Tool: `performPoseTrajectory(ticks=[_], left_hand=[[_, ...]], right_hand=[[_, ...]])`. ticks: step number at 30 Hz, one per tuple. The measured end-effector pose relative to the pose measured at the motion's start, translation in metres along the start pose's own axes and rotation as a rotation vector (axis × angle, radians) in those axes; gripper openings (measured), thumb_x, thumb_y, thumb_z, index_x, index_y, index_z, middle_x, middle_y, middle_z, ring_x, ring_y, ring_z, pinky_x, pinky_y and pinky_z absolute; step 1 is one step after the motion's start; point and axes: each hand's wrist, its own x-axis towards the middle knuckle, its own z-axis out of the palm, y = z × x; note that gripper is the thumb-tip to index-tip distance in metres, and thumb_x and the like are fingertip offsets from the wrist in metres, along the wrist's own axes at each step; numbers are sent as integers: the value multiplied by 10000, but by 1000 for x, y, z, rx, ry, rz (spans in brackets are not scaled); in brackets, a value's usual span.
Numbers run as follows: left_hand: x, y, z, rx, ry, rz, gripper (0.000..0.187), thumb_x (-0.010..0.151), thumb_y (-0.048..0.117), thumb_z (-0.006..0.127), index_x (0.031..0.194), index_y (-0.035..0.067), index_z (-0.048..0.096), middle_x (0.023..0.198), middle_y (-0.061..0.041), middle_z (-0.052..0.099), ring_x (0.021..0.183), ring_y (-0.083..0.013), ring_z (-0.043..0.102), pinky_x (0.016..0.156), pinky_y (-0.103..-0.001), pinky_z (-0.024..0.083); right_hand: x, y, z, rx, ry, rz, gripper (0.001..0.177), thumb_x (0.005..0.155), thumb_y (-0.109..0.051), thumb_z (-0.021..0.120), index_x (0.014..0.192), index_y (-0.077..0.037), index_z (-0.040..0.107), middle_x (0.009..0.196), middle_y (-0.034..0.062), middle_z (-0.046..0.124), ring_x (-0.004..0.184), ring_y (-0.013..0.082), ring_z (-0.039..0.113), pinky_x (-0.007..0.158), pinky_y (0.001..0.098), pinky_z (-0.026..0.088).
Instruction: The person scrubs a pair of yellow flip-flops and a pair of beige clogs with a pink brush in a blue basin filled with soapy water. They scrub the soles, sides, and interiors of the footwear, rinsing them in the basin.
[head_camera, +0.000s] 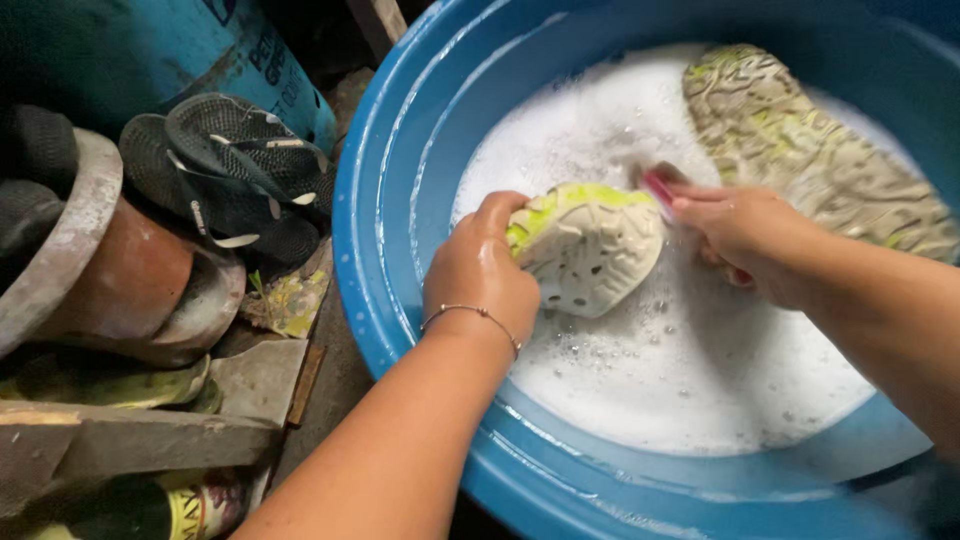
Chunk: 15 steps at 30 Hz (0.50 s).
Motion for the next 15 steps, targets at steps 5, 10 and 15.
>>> performPoseTrajectory(ticks=[5, 10, 15], left_hand=[[8, -4, 0, 60, -13, -65, 551, 764, -14, 634, 1254, 238, 613, 1139, -144, 703, 1106, -381, 641, 925, -475, 507], [14, -6, 5, -30, -39, -149, 590, 737, 9, 654, 1285, 217, 591, 1139, -150, 706, 1099, -360, 657, 915, -439, 514], [11, 8, -12, -169, -125, -375, 678, 725, 135, 722, 1352, 234, 484, 1186, -125, 686, 1068, -331, 691, 857, -450, 571]], right_hand=[[13, 5, 17, -363, 20, -53, 391, 1001, -352, 593, 1383, -355, 679, 720, 107, 555, 454, 132, 387, 400, 304, 365], [-18, -31, 49, -262, -101, -486, 389, 1008, -343, 603, 1385, -281, 676, 773, -111, 659, 558, 10, 474, 476, 208, 406], [-4, 5, 8, -62, 199, 141, 402, 1009, -341, 563, 1398, -375, 661, 600, -9, 417, 468, 124, 310, 434, 315, 261]])
